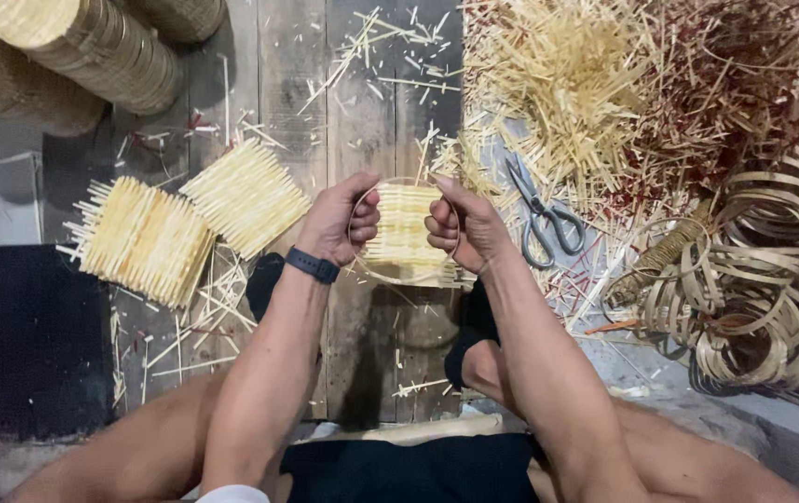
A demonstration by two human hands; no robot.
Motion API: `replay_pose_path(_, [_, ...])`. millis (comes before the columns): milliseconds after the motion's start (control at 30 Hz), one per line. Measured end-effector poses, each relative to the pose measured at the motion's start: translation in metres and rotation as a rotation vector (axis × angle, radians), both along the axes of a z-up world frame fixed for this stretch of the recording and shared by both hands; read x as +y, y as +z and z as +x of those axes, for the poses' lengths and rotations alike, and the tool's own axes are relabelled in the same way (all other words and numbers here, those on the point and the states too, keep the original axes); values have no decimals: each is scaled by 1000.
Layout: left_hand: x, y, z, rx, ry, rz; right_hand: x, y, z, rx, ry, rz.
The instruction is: The person assembles bamboo basket bases by layering thin strips over a circular mold, securing them with a wooden ring, and trimming the excess length with shears.
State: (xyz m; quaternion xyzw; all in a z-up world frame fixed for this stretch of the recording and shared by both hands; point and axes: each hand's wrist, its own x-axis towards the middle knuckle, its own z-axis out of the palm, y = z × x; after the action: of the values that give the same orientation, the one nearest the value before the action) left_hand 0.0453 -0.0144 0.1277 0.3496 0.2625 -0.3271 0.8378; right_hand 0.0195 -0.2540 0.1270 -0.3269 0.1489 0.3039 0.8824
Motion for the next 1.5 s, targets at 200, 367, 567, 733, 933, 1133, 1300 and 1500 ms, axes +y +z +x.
replay_pose_path(200, [-2,-12,-9,-37,92,-73,6,-8,-3,5,-33,-146])
replay_pose_path(367, [-8,-38,-17,55,314,85,-14,-27,-10,-234,6,-661])
replay_pose_path(567, [-22,-88,-45,-591,92,1055,-21,-73,-26,-271,-30,-1422])
replay_pose_path(733, [-20,-109,-56,-724,-141,1446,-15,-98,-36,-315,-47,-1560])
replay_pose_path(933, [-17,-112,-48,-608,-237,1407,-20,-93,-35,-236,15,-1580])
replay_pose_path(1133, [-12,-119,-50,-544,-249,1389,-19,-97,-44,-281,-3,-1554])
replay_pose_path(1300, [-11,-121,-43,-559,-239,1370,-17,-107,-43,-551,-116,-1640])
replay_pose_path(1500, [-15,-117,-43,-459,-221,1368,-15,-106,-43,-326,-65,-1545])
